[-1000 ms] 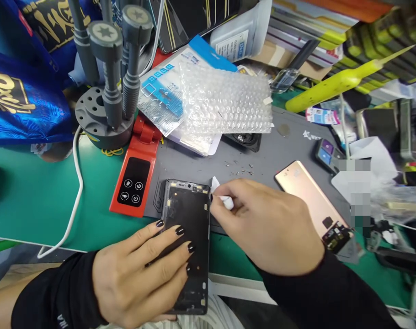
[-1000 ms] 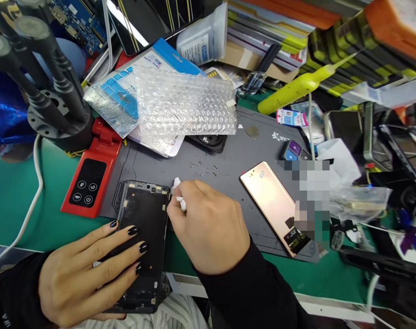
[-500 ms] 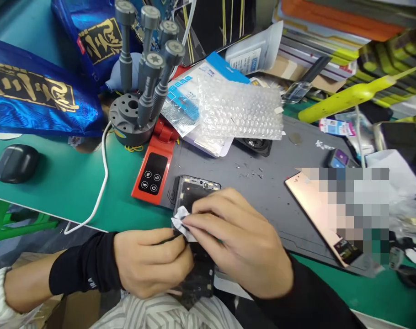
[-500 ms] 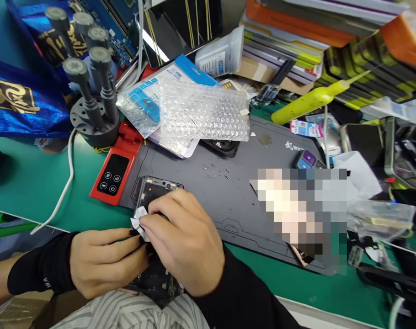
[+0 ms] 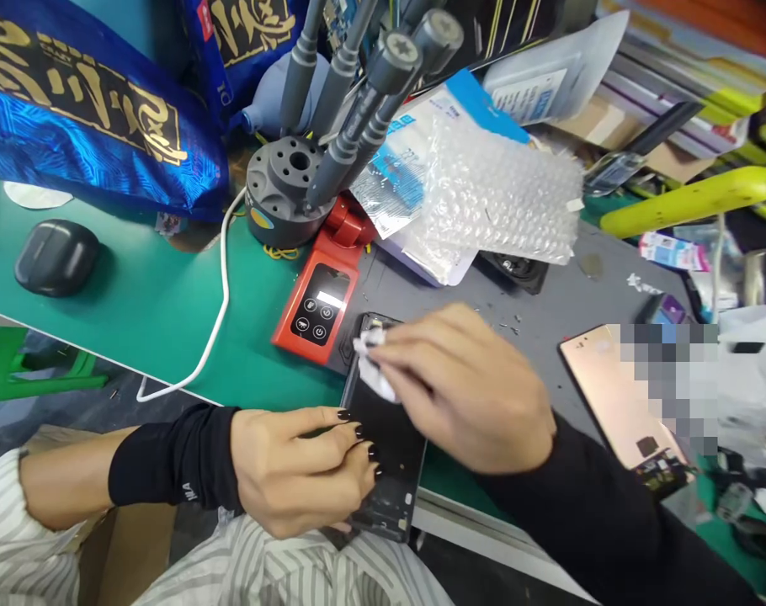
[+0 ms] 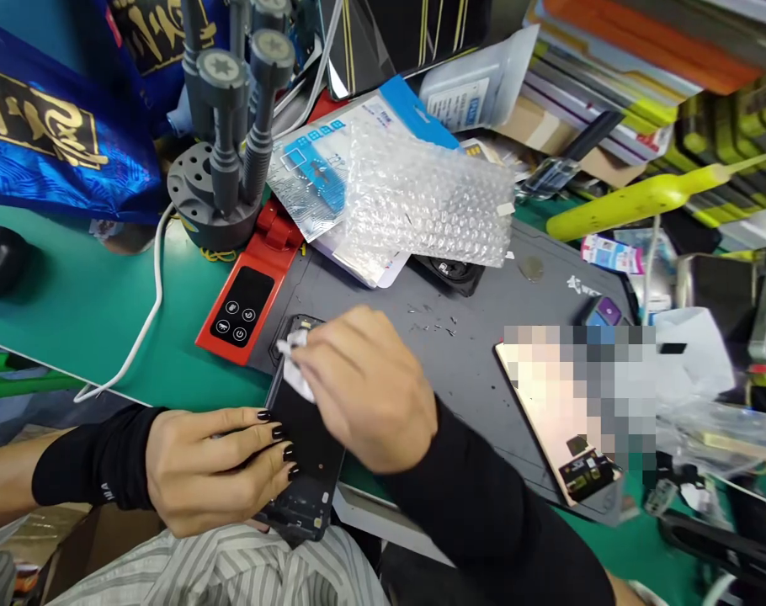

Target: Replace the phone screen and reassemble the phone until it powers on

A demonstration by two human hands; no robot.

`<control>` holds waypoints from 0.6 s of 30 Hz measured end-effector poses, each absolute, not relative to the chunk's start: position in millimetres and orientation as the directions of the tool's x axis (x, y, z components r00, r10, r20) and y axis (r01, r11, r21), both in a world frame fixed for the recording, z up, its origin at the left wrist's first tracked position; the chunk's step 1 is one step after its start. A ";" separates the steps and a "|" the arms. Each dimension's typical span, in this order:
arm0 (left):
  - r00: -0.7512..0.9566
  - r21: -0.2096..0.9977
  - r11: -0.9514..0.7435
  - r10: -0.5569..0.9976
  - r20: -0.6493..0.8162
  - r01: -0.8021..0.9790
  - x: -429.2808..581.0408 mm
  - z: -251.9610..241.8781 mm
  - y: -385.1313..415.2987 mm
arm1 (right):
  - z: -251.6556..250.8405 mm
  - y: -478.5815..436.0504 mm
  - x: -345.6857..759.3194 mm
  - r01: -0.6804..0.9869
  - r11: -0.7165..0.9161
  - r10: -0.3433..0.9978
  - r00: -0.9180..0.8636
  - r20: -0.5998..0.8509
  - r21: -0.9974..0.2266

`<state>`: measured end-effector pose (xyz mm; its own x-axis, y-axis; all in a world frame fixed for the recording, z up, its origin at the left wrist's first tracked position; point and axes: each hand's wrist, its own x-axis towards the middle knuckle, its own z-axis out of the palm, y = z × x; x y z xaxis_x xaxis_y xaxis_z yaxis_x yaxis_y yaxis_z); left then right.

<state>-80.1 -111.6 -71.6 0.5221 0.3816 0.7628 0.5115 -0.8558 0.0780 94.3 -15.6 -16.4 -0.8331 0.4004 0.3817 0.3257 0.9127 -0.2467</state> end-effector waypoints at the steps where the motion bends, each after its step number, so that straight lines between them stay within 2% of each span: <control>1: 0.530 0.076 -0.861 0.377 0.760 0.503 -80.4 -71.8 -111.4 | -15.1 -21.7 96.6 0.326 0.908 0.405 -0.841 0.358 -0.262; 6: 0.562 0.022 -0.874 0.331 0.758 0.485 -81.9 -72.3 -108.7 | -7.3 -45.2 110.2 0.322 0.893 0.403 -0.883 0.240 -0.316; 10: 0.554 0.012 -0.882 0.306 0.774 0.471 -81.9 -72.2 -106.9 | -8.2 -31.3 104.7 0.229 0.920 0.323 -0.902 0.285 -0.318; 13: 0.553 0.025 -0.891 0.303 0.776 0.453 -81.1 -72.4 -106.6 | -10.7 -12.4 92.4 0.176 0.948 0.261 -0.907 0.330 -0.265; 18: 0.535 0.037 -0.889 0.307 0.787 0.456 -80.9 -69.6 -105.9 | -11.4 22.3 79.9 0.180 0.972 0.220 -0.924 0.312 -0.153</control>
<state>-80.9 -105.9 -69.6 0.5354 0.3074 0.7867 0.4565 -0.8890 0.0367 79.9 22.3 -11.4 -0.9243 0.2202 0.3119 0.1800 0.9717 -0.1528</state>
